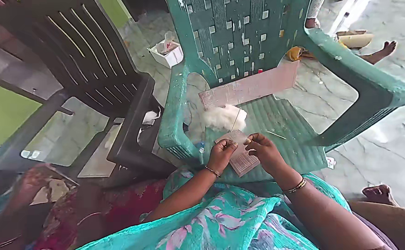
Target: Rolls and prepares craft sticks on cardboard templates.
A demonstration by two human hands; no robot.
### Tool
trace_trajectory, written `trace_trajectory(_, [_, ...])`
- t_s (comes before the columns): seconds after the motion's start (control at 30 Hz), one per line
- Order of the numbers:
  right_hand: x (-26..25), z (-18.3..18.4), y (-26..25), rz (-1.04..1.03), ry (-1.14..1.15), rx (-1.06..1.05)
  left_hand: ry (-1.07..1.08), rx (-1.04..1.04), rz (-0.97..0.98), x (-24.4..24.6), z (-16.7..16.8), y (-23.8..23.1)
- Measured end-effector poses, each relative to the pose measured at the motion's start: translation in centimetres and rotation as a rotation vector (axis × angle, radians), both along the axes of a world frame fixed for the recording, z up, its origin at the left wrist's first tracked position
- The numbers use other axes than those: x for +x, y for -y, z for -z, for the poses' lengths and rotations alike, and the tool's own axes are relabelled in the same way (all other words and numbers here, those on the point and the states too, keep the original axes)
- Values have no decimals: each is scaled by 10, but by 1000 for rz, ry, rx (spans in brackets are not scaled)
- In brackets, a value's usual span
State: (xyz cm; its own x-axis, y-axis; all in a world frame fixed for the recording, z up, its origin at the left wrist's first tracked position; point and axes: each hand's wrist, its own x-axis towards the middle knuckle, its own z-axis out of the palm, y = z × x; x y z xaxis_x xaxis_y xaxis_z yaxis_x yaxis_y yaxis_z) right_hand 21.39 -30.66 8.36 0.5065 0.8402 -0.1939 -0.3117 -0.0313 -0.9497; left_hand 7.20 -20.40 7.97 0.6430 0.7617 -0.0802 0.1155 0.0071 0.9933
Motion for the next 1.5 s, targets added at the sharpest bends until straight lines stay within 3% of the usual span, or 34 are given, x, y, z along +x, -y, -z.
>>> trace_trajectory(0.23, [5,3,-1,-95,48,-4,-85,1,45,-5,-4,2])
trace_trajectory(0.53, [10,9,-3,4,160,-84,-200,44,92,-8,-4,-1])
trace_trajectory(0.6, [10,12,-6,-3,275,-124,-306,102,117,-10,-4,-6])
trace_trajectory(0.73, [8,20,-10,-58,719,-196,-590,218,176,-14,-6,-17])
trace_trajectory(0.83, [3,21,-14,-120,861,-238,-683,229,189,-17,-5,-20])
trace_trajectory(1.3, [0,18,-21,-63,889,-385,-693,296,236,-38,-1,-8])
trace_trajectory(1.5, [17,20,-23,-24,1090,-376,-777,307,267,-38,-4,-6])
